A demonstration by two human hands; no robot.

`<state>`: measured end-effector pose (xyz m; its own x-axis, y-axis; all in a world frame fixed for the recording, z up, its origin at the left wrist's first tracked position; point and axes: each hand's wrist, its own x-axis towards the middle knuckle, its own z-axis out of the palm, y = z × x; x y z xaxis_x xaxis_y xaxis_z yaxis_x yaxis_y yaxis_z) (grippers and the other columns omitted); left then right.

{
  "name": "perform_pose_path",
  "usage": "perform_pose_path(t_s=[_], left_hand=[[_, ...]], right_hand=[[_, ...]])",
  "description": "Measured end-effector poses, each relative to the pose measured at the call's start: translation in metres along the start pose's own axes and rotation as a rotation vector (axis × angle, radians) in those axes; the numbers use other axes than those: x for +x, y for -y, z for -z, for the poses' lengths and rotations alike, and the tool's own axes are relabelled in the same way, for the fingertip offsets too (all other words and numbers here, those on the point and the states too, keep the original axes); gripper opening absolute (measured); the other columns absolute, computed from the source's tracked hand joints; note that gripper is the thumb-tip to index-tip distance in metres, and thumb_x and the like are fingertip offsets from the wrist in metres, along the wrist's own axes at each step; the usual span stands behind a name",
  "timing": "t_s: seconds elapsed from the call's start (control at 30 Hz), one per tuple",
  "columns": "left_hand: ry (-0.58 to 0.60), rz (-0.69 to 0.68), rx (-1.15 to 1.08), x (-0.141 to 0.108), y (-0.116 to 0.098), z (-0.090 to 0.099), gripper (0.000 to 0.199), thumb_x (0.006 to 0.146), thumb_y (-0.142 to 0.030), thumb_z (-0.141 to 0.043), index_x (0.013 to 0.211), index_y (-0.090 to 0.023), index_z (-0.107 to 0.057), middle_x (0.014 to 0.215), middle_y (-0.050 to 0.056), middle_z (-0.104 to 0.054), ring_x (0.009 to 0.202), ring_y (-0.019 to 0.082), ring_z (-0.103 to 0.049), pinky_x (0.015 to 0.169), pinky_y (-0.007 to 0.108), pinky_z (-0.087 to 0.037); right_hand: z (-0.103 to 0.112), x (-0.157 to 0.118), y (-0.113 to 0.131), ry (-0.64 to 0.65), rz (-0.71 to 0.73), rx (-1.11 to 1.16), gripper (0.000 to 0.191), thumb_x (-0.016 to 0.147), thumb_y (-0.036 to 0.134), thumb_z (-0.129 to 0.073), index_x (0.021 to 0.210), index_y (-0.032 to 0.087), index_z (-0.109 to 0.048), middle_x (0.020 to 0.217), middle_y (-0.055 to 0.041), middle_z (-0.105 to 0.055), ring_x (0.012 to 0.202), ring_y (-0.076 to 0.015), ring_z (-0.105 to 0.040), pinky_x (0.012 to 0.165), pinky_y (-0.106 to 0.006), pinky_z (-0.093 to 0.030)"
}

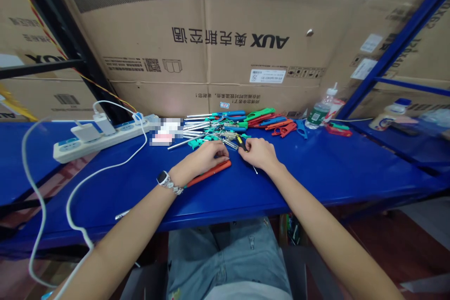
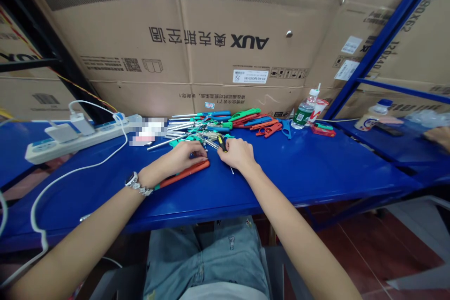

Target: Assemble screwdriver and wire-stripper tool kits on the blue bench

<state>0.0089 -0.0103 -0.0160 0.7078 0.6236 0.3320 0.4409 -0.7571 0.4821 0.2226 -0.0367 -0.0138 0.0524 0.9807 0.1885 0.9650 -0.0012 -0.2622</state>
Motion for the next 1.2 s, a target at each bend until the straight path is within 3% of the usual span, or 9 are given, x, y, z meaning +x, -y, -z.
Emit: perform_pose_path(t_s=[0.27,0.4,0.47,0.53,0.63,0.83,1.07,1.2], left_hand=[[-0.006,-0.014,-0.003,-0.001,0.001,0.001,0.019,0.095,-0.031,-0.059,0.086,-0.021,-0.073,0.087,0.005,-0.069,0.079,0.018,-0.064,0.074,0.033,-0.051],[-0.006,-0.02,0.023,0.0,0.0,0.0,0.018,0.095,-0.027,-0.058,0.087,-0.02,-0.071,0.088,0.005,-0.07,0.079,0.018,-0.063,0.076,0.033,-0.051],[-0.036,-0.014,0.028,0.0,-0.002,0.002,0.016,0.095,-0.026,-0.057,0.088,-0.02,-0.07,0.089,0.005,-0.07,0.079,0.018,-0.064,0.076,0.034,-0.051],[-0.095,-0.012,0.016,0.001,-0.005,0.005,0.015,0.094,-0.026,-0.057,0.088,-0.02,-0.069,0.09,0.006,-0.07,0.08,0.018,-0.064,0.075,0.034,-0.051],[-0.184,-0.001,-0.03,0.002,-0.009,0.011,0.015,0.094,-0.028,-0.059,0.086,-0.02,-0.069,0.088,0.005,-0.072,0.079,0.019,-0.065,0.075,0.034,-0.051],[-0.319,0.057,-0.139,0.008,-0.011,0.014,0.012,0.091,-0.027,-0.06,0.089,-0.02,-0.07,0.084,0.004,-0.075,0.075,0.018,-0.067,0.07,0.031,-0.051],[-0.282,0.073,-0.002,0.004,0.011,0.02,0.014,0.089,-0.029,-0.062,0.082,-0.02,-0.07,0.079,0.005,-0.072,0.069,0.018,-0.064,0.066,0.031,-0.049],[-0.171,0.095,0.074,0.0,0.024,0.019,0.014,0.086,-0.022,-0.06,0.078,-0.02,-0.071,0.076,0.006,-0.073,0.066,0.018,-0.063,0.063,0.031,-0.048]], right_hand=[[-0.001,0.003,-0.005,0.078,-0.039,-0.038,0.028,0.086,0.049,-0.061,0.076,0.023,-0.064,0.086,-0.0114,-0.073,0.088,-0.0312,-0.07,0.074,-0.038,-0.046],[0.0,0.0,-0.003,-0.012,-0.035,0.026,0.035,0.086,0.057,-0.062,0.092,0.022,-0.064,0.094,-0.0128,-0.071,0.09,-0.032,-0.068,0.074,-0.04,-0.046],[0.001,-0.003,0.0,-0.122,0.075,0.087,0.031,0.088,0.051,-0.062,0.096,0.021,-0.064,0.1,-0.0131,-0.07,0.097,-0.0313,-0.065,0.077,-0.04,-0.046],[-0.001,-0.005,0.005,-0.157,0.275,0.211,0.024,0.093,0.045,-0.059,0.096,0.021,-0.065,0.104,-0.0113,-0.069,0.104,-0.0288,-0.061,0.085,-0.041,-0.045],[-0.008,-0.006,0.013,-0.029,0.489,0.415,0.024,0.1,0.041,-0.053,0.105,0.022,-0.068,0.108,-0.0081,-0.068,0.109,-0.0261,-0.058,0.096,-0.044,-0.041],[-0.018,-0.003,0.013,0.132,0.51,0.587,0.022,0.1,0.038,-0.055,0.108,0.023,-0.068,0.111,-0.0059,-0.072,0.106,-0.0245,-0.061,0.099,-0.047,-0.039],[-0.01,-0.012,0.013,0.115,0.505,0.439,0.029,0.087,0.043,-0.074,0.108,0.023,-0.067,0.116,-0.0081,-0.066,0.113,-0.0275,-0.056,0.101,-0.049,-0.036],[-0.008,-0.013,0.014,0.119,0.516,0.404,0.021,0.089,0.038,-0.072,0.102,0.023,-0.067,0.112,-0.0071,-0.066,0.112,-0.0267,-0.055,0.1,-0.048,-0.035]])
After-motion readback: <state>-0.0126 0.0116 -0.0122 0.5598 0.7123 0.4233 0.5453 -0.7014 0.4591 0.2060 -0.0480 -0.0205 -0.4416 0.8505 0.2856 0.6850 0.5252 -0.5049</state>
